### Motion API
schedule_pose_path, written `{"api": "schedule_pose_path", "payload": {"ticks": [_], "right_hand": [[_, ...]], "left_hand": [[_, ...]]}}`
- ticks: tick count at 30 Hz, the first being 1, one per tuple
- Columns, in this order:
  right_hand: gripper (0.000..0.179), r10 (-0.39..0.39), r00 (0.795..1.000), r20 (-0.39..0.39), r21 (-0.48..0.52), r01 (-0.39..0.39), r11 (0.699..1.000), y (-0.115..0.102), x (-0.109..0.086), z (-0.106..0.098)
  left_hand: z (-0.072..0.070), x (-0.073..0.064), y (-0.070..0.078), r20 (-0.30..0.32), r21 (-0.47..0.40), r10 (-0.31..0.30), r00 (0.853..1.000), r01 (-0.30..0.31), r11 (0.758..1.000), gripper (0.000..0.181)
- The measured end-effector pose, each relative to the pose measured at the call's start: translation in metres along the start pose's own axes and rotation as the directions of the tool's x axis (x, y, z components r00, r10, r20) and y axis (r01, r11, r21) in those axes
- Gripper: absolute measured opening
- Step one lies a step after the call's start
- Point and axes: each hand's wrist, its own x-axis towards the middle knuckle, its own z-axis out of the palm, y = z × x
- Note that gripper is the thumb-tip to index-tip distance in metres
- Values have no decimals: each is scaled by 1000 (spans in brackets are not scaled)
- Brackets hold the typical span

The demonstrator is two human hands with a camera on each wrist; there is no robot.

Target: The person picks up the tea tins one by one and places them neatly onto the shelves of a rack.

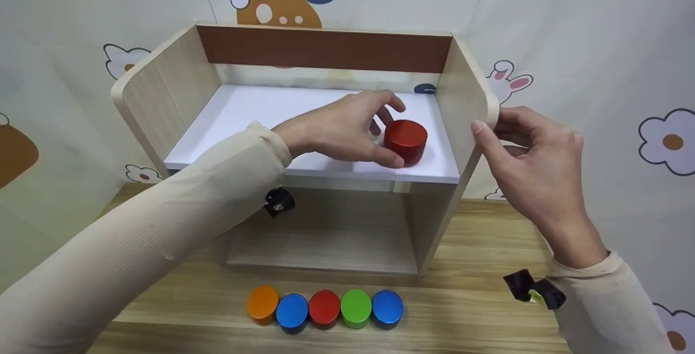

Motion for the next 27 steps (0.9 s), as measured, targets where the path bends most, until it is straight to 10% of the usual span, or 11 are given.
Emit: {"api": "schedule_pose_path", "payload": {"ticks": [27], "right_hand": [[14, 5, 1000, -19, -45, -6, 999, 2, 0, 3]], "left_hand": [[-22, -67, -37, -103, 72, 130, 986, -123, 990, 59]]}}
